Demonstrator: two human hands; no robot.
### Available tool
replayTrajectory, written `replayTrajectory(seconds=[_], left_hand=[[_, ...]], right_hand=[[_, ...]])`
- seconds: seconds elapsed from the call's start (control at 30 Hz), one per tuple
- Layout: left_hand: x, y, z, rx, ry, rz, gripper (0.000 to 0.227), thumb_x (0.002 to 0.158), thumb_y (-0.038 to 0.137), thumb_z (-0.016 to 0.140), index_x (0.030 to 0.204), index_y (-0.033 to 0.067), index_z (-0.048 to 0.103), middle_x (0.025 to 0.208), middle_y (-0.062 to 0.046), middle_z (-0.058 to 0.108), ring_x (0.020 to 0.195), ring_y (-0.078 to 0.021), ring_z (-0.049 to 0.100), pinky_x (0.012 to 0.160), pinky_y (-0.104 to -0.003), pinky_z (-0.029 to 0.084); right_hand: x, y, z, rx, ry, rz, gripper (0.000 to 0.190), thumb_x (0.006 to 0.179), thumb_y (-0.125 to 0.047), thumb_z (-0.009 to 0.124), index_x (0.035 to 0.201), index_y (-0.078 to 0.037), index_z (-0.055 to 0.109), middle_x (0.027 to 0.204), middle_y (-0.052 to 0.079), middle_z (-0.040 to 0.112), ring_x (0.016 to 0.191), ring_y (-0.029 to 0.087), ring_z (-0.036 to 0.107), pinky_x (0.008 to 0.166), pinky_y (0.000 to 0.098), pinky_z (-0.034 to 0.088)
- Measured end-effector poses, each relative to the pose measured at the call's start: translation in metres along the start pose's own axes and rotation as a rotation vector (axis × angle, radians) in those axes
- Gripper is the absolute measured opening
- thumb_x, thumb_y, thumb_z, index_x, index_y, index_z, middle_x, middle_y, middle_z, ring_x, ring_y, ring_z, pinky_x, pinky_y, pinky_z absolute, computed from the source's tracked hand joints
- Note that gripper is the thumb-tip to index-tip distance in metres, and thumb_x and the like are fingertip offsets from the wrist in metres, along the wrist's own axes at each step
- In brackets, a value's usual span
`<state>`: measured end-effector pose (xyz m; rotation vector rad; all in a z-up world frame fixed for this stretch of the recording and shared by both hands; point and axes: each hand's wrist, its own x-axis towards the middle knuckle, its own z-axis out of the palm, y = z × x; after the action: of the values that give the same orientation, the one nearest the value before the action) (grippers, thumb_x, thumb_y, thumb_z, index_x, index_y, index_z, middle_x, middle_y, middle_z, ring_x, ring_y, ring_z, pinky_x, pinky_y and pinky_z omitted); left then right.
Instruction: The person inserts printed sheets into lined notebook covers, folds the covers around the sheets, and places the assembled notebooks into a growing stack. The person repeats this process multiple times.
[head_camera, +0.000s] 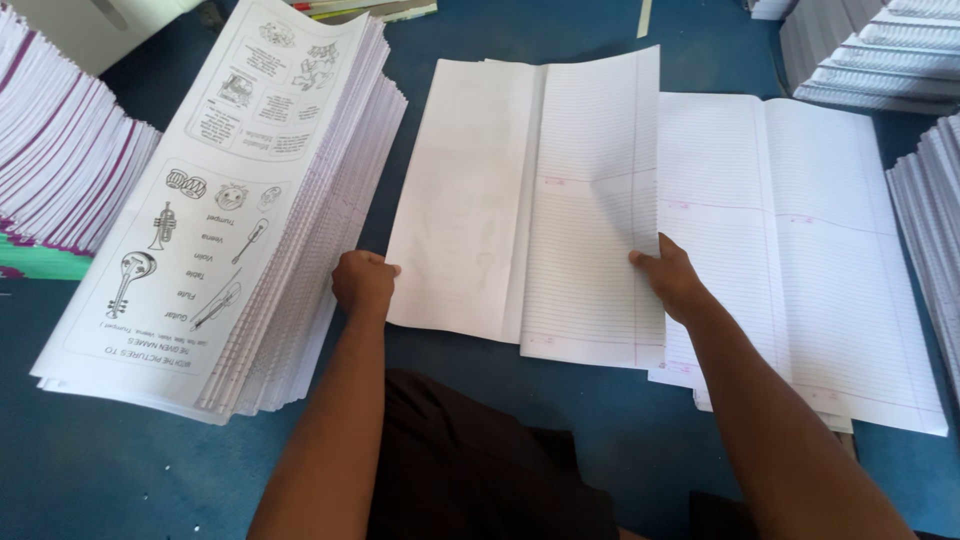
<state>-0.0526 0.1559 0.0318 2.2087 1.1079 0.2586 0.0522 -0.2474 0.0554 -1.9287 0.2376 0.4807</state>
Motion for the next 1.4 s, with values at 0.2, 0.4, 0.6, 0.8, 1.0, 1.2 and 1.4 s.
replayTrajectory(seconds=[0.2,0.4,0.6,0.8,1.0,1.2,1.4], left_hand=[[-0.007,0.005,-0.001,-0.041,0.014,-0.009,0.025,0.075,0.018,0.088,0.091,0.0059,0.075,0.092,-0.015,0.077,0.088,-0.0296,0.075,0.081,-0.041,0.059],[-0.007,0.002,-0.004,-0.032,0.048,0.064,0.02,0.078,0.02,0.085,0.089,0.0066,0.075,0.093,-0.015,0.076,0.09,-0.0323,0.074,0.084,-0.042,0.058],[-0.023,0.02,-0.015,0.198,0.107,0.183,0.015,0.089,0.023,0.075,0.087,0.0083,0.072,0.091,-0.012,0.074,0.087,-0.0353,0.071,0.075,-0.049,0.056],[-0.046,0.046,-0.015,0.19,0.204,0.357,0.013,0.09,0.02,0.071,0.087,0.0081,0.069,0.089,-0.01,0.074,0.081,-0.0326,0.072,0.07,-0.047,0.055],[-0.045,0.046,-0.017,-0.348,-0.035,0.21,0.02,0.087,0.022,0.074,0.086,0.003,0.068,0.08,-0.01,0.072,0.073,-0.0234,0.068,0.069,-0.038,0.053],[-0.04,0.051,-0.018,-0.921,-0.383,-0.017,0.019,0.09,0.02,0.071,0.096,0.0021,0.067,0.087,-0.01,0.068,0.08,-0.0185,0.064,0.073,-0.033,0.054],[-0.051,0.067,-0.019,-1.178,-0.616,-0.06,0.029,0.093,0.027,0.066,0.108,0.0031,0.06,0.096,-0.011,0.067,0.087,-0.0199,0.068,0.08,-0.034,0.06]], right_hand=[[0.006,0.012,-0.001,0.056,-0.007,-0.031,0.058,0.099,-0.019,0.056,0.151,0.002,0.039,0.134,0.027,0.06,0.119,0.035,0.063,0.102,0.0454,0.051],[0.006,0.015,-0.001,0.076,-0.016,-0.034,0.058,0.099,-0.02,0.057,0.15,0.002,0.041,0.132,0.027,0.062,0.117,0.034,0.064,0.101,0.0449,0.052],[0.002,0.01,0.001,0.02,0.017,0.026,0.058,0.099,-0.021,0.056,0.151,-0.001,0.04,0.132,0.025,0.062,0.116,0.034,0.064,0.1,0.0454,0.053],[-0.001,0.002,0.002,0.033,0.034,0.025,0.058,0.099,-0.021,0.057,0.15,0.002,0.042,0.132,0.027,0.062,0.115,0.036,0.064,0.1,0.0468,0.053],[0.002,-0.011,-0.001,0.056,0.02,0.005,0.056,0.099,-0.018,0.057,0.149,0.003,0.042,0.131,0.027,0.062,0.113,0.036,0.065,0.098,0.0465,0.054],[0.004,-0.031,0.005,0.016,0.031,-0.049,0.051,0.1,-0.015,0.056,0.146,0.002,0.045,0.127,0.026,0.064,0.109,0.034,0.068,0.097,0.0444,0.056],[0.003,-0.043,0.018,-0.057,0.052,-0.081,0.049,0.1,-0.015,0.056,0.144,0.003,0.047,0.125,0.026,0.066,0.106,0.033,0.068,0.095,0.0439,0.056]])
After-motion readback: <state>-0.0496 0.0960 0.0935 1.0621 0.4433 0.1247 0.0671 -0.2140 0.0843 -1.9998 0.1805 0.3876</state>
